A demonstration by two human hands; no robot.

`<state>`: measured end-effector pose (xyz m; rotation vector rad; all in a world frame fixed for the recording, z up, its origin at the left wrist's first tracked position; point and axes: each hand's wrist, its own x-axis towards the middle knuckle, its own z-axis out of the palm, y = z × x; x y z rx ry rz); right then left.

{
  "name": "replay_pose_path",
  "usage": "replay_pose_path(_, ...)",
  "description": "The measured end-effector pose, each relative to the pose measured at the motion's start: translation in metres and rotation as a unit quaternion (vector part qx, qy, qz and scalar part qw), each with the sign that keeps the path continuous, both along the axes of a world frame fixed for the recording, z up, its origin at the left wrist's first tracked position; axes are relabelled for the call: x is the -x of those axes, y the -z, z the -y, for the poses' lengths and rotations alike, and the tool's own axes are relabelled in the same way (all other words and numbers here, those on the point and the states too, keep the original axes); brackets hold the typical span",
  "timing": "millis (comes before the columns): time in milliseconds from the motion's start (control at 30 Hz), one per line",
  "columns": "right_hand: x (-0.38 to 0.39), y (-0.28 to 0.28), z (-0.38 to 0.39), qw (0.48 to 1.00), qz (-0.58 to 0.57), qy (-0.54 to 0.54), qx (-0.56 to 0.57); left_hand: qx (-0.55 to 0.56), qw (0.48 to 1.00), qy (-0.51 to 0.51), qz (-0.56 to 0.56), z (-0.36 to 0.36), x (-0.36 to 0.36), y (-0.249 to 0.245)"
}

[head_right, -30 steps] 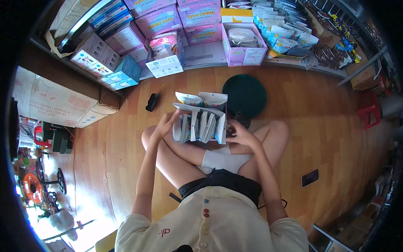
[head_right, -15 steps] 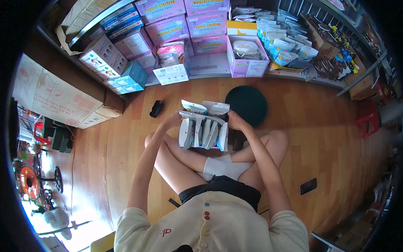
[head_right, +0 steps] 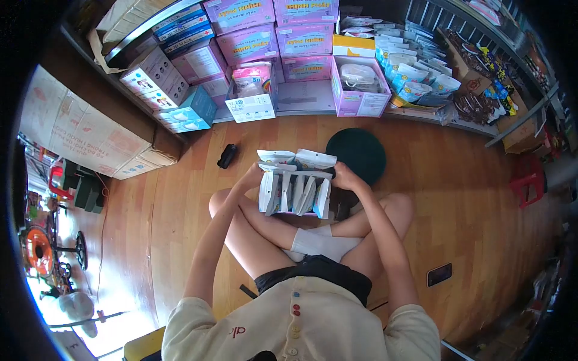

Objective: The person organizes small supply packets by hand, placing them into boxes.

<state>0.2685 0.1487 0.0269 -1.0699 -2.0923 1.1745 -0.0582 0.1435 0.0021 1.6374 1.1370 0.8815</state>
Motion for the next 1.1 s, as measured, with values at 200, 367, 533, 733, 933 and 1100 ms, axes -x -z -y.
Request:
replay_pose_path(200,0.017,-0.004,0.007,0.996,-0.067,0.031,0.048,0.048,0.997,0.067,0.010,0.006,-0.002,-0.024)
replay_pose_path(367,0.005,0.007,-0.004,0.998,-0.043,0.029,0.043,0.041,0.996,0.028,-0.073,0.003,0.001,-0.019)
replay_pose_path(533,0.006,0.016,-0.013,0.998,0.007,0.006,0.057,0.067,0.996,0.025,-0.060,-0.011,0.022,0.047)
replay_pose_path(733,-0.029,0.002,0.034,0.977,-0.139,0.126,0.105,0.134,0.966,-0.084,0.206,0.068,0.026,-0.015)
replay_pose_path(933,-0.029,0.013,0.114,0.975,-0.113,0.112,0.156,0.173,0.912,-0.192,0.318,0.136,-0.023,0.014)
replay_pose_path(1100,-0.034,0.023,0.114,0.967,-0.145,0.106,0.179,0.185,0.872,-0.207,0.403,0.146,-0.024,0.000)
